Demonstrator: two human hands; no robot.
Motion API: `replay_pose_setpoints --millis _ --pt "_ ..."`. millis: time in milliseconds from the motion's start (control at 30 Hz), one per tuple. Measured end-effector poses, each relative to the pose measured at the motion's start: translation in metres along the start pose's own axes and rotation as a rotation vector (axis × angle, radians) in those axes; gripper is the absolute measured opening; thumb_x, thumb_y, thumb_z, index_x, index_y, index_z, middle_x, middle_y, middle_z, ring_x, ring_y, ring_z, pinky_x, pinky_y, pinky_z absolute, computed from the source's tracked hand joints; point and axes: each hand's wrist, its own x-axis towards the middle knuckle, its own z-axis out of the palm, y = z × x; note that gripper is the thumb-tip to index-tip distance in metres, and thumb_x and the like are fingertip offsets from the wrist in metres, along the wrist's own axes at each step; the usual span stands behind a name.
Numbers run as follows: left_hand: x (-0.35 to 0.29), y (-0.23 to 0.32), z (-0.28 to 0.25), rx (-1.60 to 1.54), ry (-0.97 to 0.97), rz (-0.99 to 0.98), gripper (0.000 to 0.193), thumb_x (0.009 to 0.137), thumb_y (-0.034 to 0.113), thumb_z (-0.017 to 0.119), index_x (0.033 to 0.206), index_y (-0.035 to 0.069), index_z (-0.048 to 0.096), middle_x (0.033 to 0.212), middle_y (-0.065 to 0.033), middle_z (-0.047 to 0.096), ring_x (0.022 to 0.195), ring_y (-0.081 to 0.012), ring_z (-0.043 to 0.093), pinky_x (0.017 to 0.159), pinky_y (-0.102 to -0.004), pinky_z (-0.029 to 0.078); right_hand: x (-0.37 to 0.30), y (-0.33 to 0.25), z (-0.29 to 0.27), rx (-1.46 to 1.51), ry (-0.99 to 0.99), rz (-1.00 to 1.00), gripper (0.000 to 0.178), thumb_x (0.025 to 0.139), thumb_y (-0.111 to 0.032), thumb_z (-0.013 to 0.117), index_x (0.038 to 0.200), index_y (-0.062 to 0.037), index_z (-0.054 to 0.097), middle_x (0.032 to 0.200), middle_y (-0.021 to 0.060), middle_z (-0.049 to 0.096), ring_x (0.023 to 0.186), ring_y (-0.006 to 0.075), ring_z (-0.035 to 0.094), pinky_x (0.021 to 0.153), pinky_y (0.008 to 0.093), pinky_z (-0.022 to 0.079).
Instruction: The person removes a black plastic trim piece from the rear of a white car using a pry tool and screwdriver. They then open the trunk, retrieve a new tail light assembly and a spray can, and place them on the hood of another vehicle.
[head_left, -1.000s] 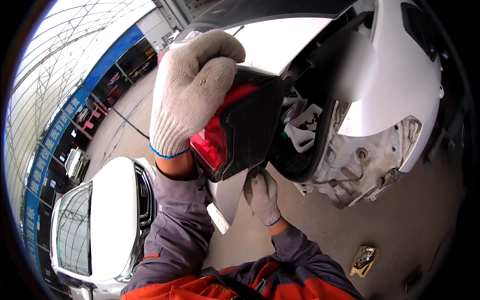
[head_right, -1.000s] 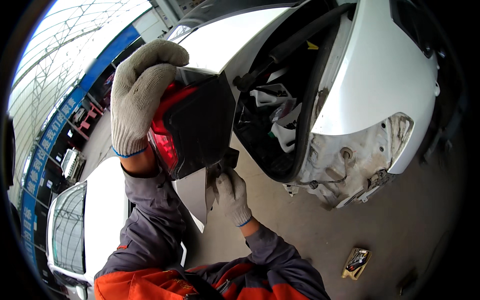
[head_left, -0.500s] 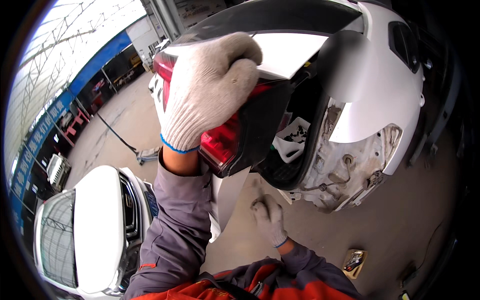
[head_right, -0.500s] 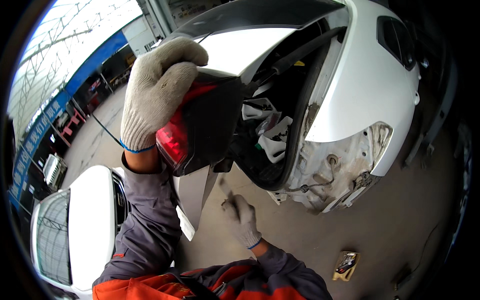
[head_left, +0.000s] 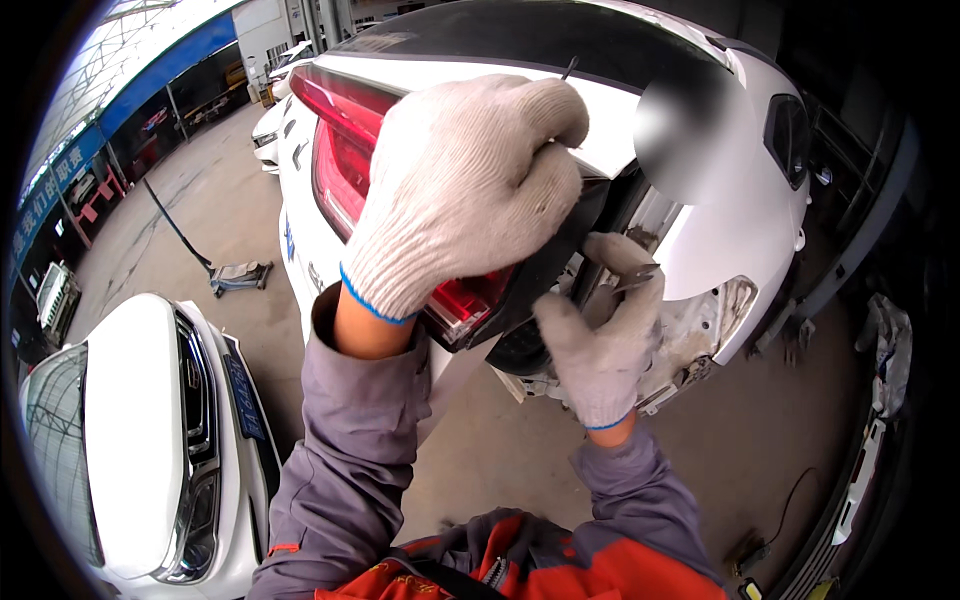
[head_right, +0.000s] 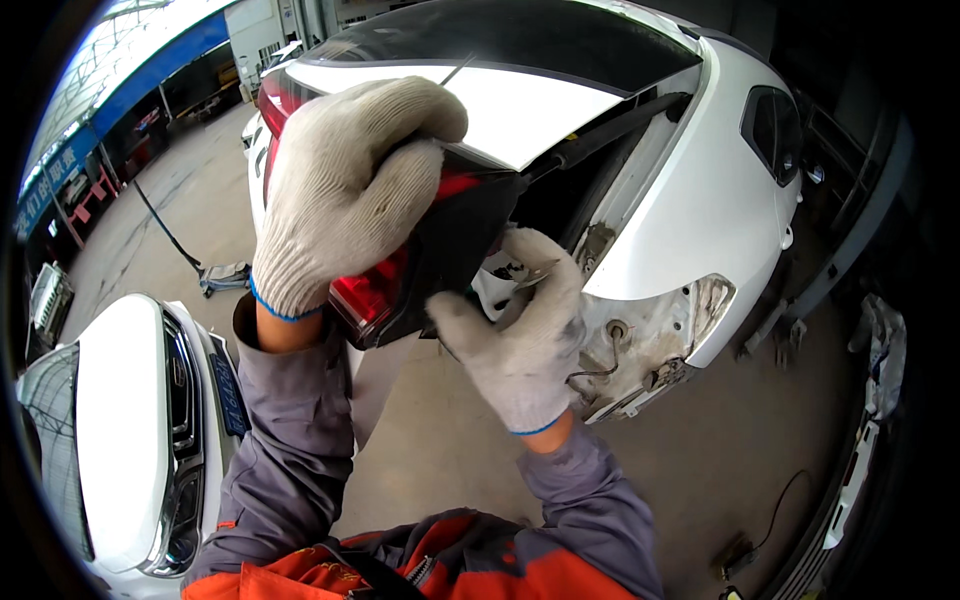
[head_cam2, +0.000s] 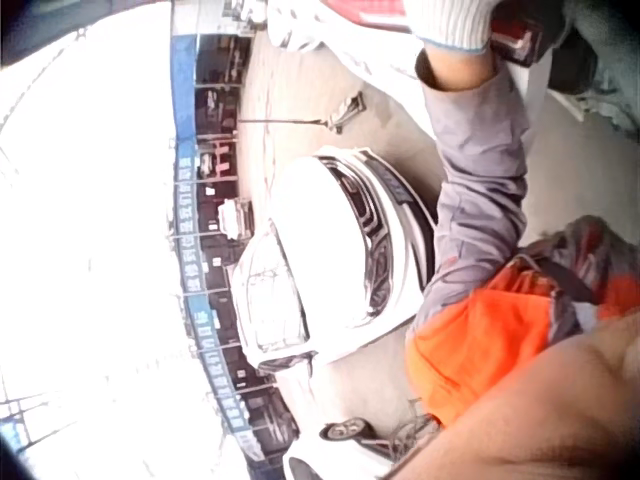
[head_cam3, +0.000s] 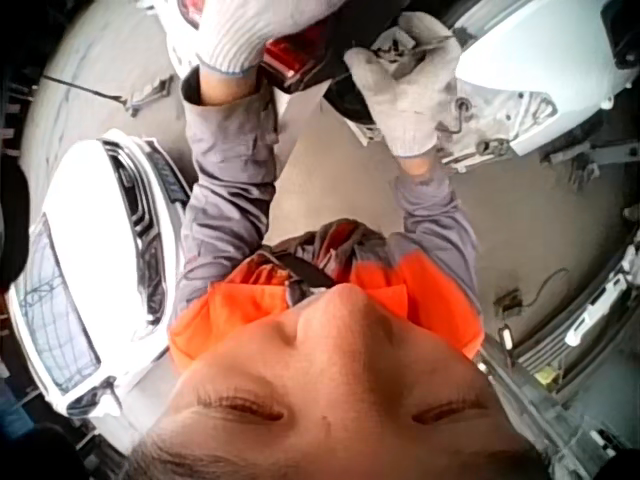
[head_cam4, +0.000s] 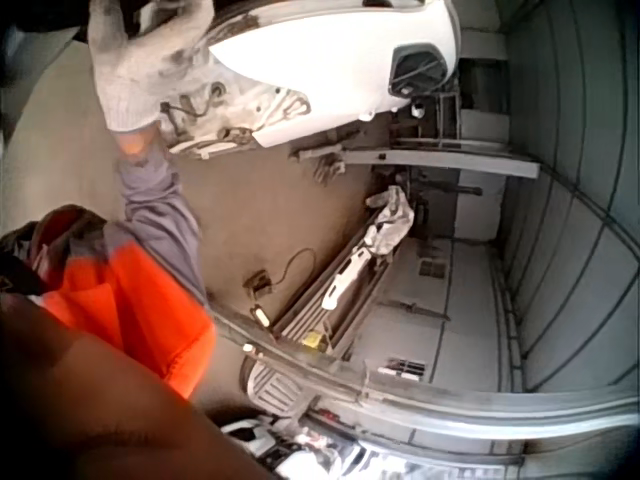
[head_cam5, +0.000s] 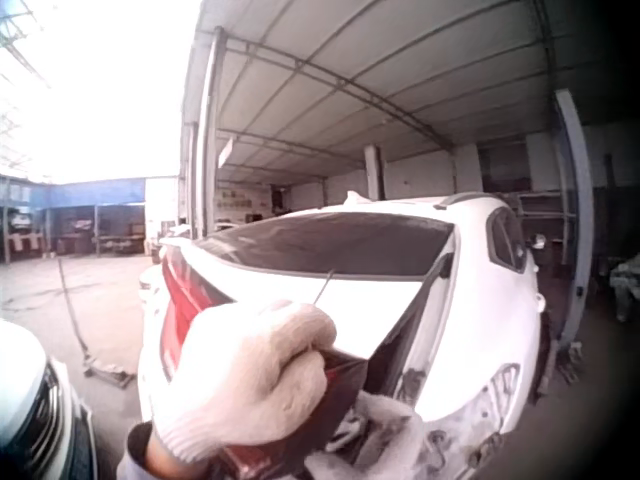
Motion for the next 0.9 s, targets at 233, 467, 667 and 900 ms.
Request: replay_pose_setpoints --millis 233,467,667,900 --pt "-0.015 -0.004 0.006 -0.084 0.006 0.059 0.022 0.076 0.006 0.057 0.094 -0.001 0.068 0.082 -0.0139 0.068 0.071 -0.0263 0.067 0.067 -0.0344 0.055 -0.004 0.003 0.017 -0.057 -0.048 -0.096 0.108 0.065 -0.021 0.089 0.146 0.0072 0.025 0.131 0.0272 0.049 0.108 0.0300 0.062 0.081 0.0359 0.057" --pt "-0.039 0.005 0.038 -0.124 0.013 -0.012 0.022 0.073 0.006 0.057 0.093 0.001 0.068 0.080 -0.0114 0.067 0.068 -0.0257 0.066 0.065 -0.0332 0.053 -0.023 0.018 0.005 -0.246 -0.113 0.009 0.106 0.064 -0.018 0.085 0.146 0.0086 0.025 0.120 0.0203 0.057 0.078 0.0215 0.064 0.066 0.0318 0.056" --pt "-0.070 0.012 0.089 -0.286 0.120 -0.080 0.027 0.070 -0.002 0.055 0.094 -0.003 0.068 0.080 -0.0134 0.067 0.063 -0.0220 0.062 0.061 -0.0300 0.050 -0.047 0.047 -0.004 -0.299 -0.126 0.118 0.103 0.063 -0.016 0.085 0.146 0.0069 0.027 0.113 0.0163 0.059 0.073 0.0183 0.064 0.065 0.0330 0.055" --pt "-0.096 0.001 0.130 -0.349 0.153 0.025 0.036 0.061 0.002 0.063 0.096 0.000 0.070 0.066 -0.0115 0.058 0.051 -0.0255 0.056 0.049 -0.0337 0.047 -0.072 0.078 -0.004 -0.371 -0.070 0.101 0.097 0.065 -0.012 0.081 0.145 0.0047 0.027 0.108 0.0136 0.062 0.062 0.0176 0.063 0.054 0.0323 0.052"
